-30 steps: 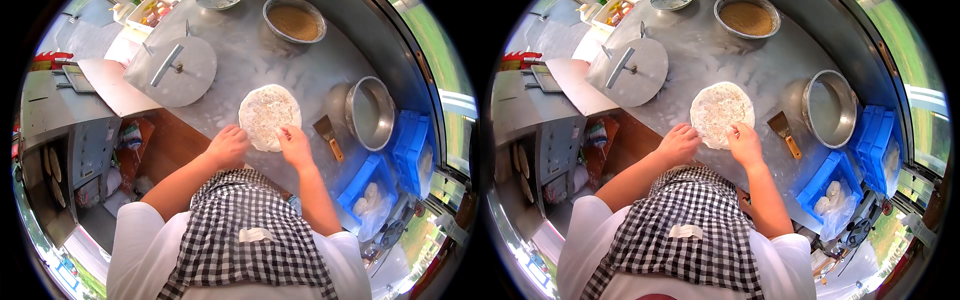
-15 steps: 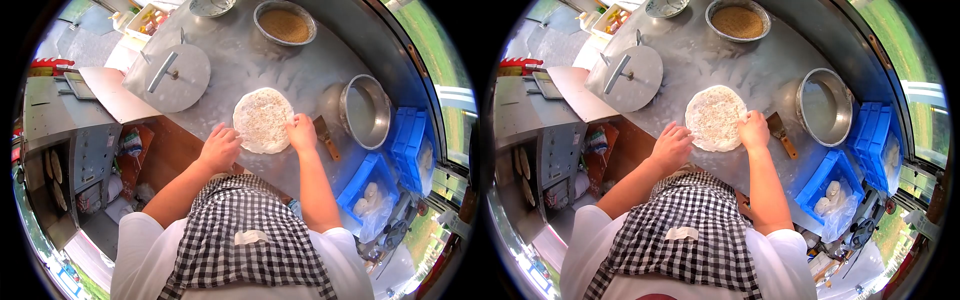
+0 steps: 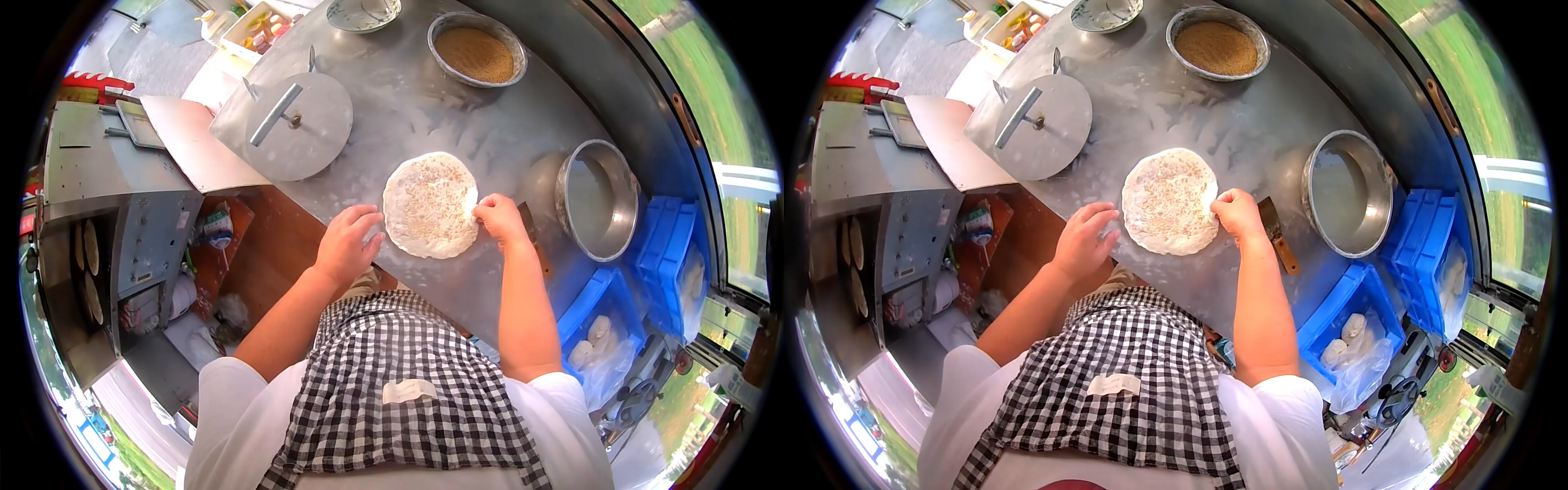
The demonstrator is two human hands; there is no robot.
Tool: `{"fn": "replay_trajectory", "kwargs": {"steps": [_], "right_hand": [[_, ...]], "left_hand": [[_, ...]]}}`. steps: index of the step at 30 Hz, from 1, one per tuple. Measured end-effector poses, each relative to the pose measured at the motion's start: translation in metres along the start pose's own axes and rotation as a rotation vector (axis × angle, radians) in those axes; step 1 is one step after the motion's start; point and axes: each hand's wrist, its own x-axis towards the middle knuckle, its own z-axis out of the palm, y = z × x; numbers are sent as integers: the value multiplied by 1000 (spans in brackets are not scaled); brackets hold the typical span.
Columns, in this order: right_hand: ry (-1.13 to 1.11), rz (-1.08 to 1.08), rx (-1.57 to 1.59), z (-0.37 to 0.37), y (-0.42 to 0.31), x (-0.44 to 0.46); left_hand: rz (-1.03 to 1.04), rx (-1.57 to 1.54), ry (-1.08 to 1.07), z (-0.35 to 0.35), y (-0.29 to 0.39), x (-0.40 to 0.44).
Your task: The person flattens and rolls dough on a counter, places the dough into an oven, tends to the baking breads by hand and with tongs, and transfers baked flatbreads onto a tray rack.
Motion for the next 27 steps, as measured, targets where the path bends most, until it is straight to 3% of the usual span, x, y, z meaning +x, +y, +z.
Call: {"fn": "replay_trajectory", "kwargs": {"steps": [7, 13, 16, 19, 22, 24, 27], "right_hand": [[-248, 184, 285, -10, -26, -10], [-244, 196, 17, 6, -19, 6], [-241, 126, 33, 17, -26, 4], [-280, -93, -22, 36, -40, -11], [-371, -371, -179, 60, -71, -50], [-383, -353, -363, 77, -89, -79], [-492, -551, -562, 97, -99, -112]], "left_hand": [[-16, -165, 128, 14, 10, 21], [-227, -410, 118, 37, 22, 37], [-513, -831, 66, 56, 28, 46], [-755, -1022, 76, 70, 28, 55], [-1005, -1382, 244, 80, 28, 58], [-1013, -1558, 246, 78, 28, 53], [-1109, -1731, 245, 74, 13, 32]]}}
